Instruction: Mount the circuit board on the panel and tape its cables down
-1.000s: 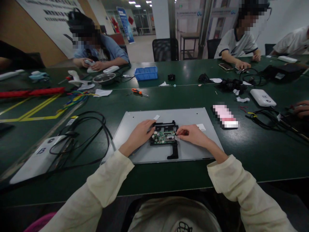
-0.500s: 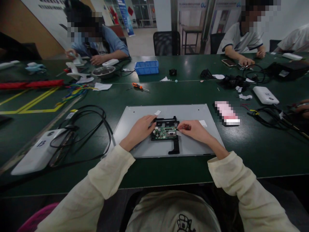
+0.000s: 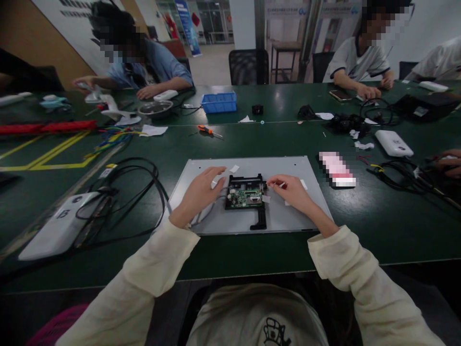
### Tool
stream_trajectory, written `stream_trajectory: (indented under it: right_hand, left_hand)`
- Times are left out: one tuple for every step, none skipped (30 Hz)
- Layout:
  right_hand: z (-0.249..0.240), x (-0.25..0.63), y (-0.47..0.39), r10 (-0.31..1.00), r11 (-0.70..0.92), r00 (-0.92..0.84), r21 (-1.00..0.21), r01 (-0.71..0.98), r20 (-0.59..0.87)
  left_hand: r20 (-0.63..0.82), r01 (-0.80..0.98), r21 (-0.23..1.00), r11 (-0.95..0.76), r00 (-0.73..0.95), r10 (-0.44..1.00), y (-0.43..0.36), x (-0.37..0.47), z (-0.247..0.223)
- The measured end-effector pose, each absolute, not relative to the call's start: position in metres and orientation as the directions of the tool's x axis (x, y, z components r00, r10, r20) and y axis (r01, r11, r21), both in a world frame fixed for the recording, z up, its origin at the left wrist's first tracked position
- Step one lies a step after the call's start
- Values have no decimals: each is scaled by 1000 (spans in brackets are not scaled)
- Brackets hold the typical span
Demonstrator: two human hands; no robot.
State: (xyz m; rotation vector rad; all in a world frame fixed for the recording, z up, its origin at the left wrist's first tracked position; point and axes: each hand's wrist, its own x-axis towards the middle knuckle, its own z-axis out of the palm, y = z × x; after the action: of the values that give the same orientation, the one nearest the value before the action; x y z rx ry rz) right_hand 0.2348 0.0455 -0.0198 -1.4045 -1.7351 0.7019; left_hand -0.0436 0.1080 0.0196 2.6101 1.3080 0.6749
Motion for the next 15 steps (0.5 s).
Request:
stream_trajectory:
  right_hand:
    - [-20,235,46,969,240,-79,-808,539,234]
    - [-21,235,46,968,242,-75,-806,540,240]
    - [-22,235,46,966,245,-70,-804,541,247]
    - [-22,235,46,965,247,-64,-803,542,253]
    - [-23,234,46,964,248,-58,-803,542,259]
    - [-24,234,46,963,248,-48,-803,541,265]
    - [-24,234,46,962,248,-37,-805,539,271]
    - [-25,233,47,961,247,-27,-807,536,276]
    - [-25,233,47,960,247,-19,-809,533,281]
    - [-26,233,47,959,248,-13,-810,531,285]
    - [-26,234,47,957,251,-10,-810,531,290]
    - [-27,234,47,956,255,-12,-807,533,294]
    - [-28,235,48,955,258,-14,-804,535,297]
    - [-28,235,48,954,261,-17,-801,539,299]
    - [-29,236,48,954,262,-19,-798,543,300]
  left_hand:
    - [340,710,365,-602,501,796,107,-47,23]
    - [352,694,410,-592,479,804,106,-50,26]
    - [359,677,452,-581,459,813,104,-55,30]
    - [360,662,487,-570,442,821,103,-60,34]
    - [355,652,514,-558,430,830,102,-65,38]
    - [346,650,528,-546,423,838,101,-70,42]
    - [336,654,532,-538,420,843,102,-74,47]
    - [326,661,529,-532,421,847,103,-77,52]
    - [317,667,524,-530,425,848,105,-79,57]
    - [307,671,517,-531,434,847,108,-80,61]
    - [298,674,509,-536,446,844,113,-78,64]
    - [290,674,499,-545,462,838,120,-75,66]
    - [279,676,485,-555,482,831,128,-70,66]
    - [272,678,472,-563,495,825,138,-64,63]
    - [266,679,458,-574,511,817,148,-56,59]
